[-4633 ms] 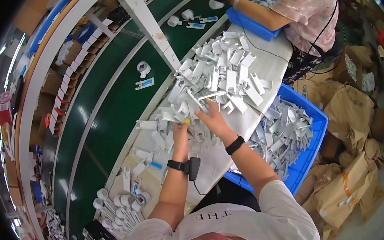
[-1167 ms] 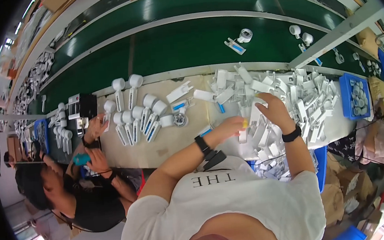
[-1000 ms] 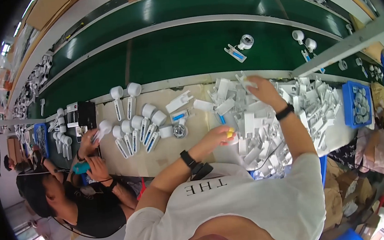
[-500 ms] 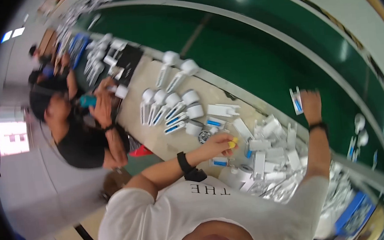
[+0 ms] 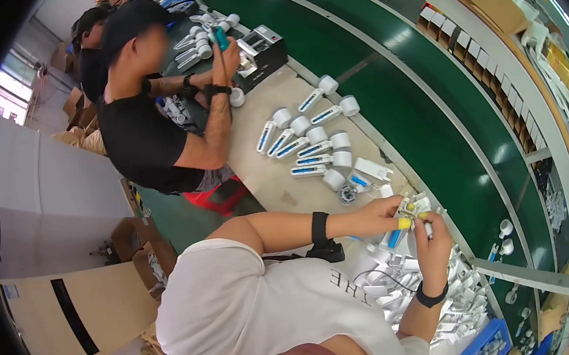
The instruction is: The person assembles handheld fans by joining fan heads and handles together before placing the units on the table. They periodically reach into a large bag to retrieve more plastic components to continue the assembly.
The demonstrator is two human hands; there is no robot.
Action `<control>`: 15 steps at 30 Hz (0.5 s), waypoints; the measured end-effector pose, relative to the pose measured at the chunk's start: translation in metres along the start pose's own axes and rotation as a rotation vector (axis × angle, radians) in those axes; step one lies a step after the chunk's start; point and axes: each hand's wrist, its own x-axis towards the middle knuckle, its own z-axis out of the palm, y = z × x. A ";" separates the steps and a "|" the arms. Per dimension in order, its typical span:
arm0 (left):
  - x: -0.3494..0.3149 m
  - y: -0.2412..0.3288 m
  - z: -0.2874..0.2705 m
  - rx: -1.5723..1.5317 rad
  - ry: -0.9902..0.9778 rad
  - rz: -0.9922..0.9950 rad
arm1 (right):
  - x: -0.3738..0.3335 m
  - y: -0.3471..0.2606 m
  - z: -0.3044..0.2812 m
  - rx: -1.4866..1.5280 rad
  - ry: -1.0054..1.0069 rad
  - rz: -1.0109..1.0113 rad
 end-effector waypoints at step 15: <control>-0.029 0.079 -0.004 -0.078 -0.031 -0.018 | -0.076 -0.010 0.097 1.275 0.041 0.179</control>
